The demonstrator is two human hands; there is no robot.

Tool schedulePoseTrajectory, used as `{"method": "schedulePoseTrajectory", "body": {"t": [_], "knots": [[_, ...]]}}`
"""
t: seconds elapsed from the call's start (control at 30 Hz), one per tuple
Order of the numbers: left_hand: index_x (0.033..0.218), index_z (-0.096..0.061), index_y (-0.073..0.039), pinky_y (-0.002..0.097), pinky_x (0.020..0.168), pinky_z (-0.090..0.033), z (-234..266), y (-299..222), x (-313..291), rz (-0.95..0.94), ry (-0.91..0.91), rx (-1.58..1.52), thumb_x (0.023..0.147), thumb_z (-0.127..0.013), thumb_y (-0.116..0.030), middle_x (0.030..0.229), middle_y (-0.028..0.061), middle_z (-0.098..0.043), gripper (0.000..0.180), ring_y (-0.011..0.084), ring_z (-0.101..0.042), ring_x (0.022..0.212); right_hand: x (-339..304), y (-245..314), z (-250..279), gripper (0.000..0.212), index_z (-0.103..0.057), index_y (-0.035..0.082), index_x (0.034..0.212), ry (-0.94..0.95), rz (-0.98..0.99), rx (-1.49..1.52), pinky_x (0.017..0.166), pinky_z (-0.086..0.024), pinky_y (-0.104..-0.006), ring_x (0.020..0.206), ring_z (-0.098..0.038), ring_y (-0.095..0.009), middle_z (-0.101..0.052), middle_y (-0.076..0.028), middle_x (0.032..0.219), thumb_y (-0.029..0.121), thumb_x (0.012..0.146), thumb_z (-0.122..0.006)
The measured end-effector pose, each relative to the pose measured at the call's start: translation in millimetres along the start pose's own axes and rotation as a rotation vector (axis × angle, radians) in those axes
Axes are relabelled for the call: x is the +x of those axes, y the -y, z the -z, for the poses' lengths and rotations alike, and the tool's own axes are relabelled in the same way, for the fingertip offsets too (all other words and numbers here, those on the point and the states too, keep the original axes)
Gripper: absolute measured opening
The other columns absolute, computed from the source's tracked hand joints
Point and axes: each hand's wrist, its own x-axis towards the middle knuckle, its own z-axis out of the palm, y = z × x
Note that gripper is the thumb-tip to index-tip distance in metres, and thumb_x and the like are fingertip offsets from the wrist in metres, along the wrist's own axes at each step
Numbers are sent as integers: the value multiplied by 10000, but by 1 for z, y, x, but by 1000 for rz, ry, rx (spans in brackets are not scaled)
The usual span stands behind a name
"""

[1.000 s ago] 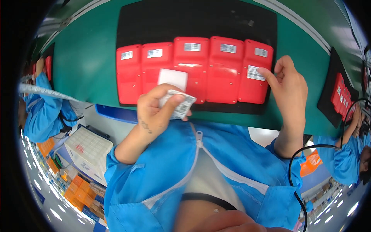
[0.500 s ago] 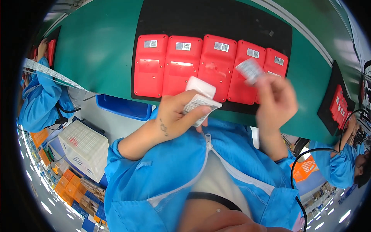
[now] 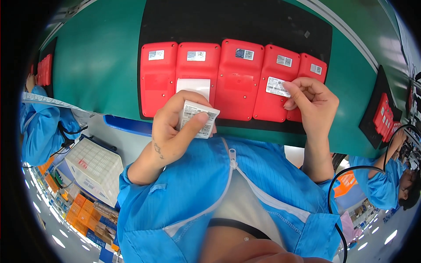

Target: The person applies identification labels to the back of red electronic device housings by hand.

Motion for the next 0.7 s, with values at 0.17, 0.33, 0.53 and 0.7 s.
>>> {"method": "schedulePoseTrajectory", "body": {"t": [0.17,0.33,0.53,0.7], "knots": [[914,-510,-44,217,547,-470,0,3,7,-33,25,-85,831,-483,-108,798,104,-582,108,155,-601,683,2,-1,0,97,-582,-61,781,-8,1,-32,438,-428,-168,477,-550,-91,-574,-89,595,8,725,-618],[907,-520,-30,204,534,-465,-2,4,3,-70,-11,-41,837,-480,-104,768,103,-593,109,146,-601,672,3,5,-2,106,-587,-20,780,0,78,-311,439,-420,-172,469,-530,-77,-557,-52,569,48,717,-639],[808,-575,-7,192,481,-442,-3,12,-2,-130,-41,193,822,-526,-127,680,90,-608,131,120,-599,606,-6,20,-19,145,-559,40,833,248,277,-319,488,-425,-169,593,-567,-72,-549,-34,650,67,718,-645],[833,-575,0,196,459,-455,-8,7,-1,-32,-37,42,809,-554,-177,667,88,-603,180,114,-604,635,-31,4,-63,154,-548,-45,835,417,180,496,558,-434,-201,640,-526,-113,-537,-108,812,-51,693,-607]]}}
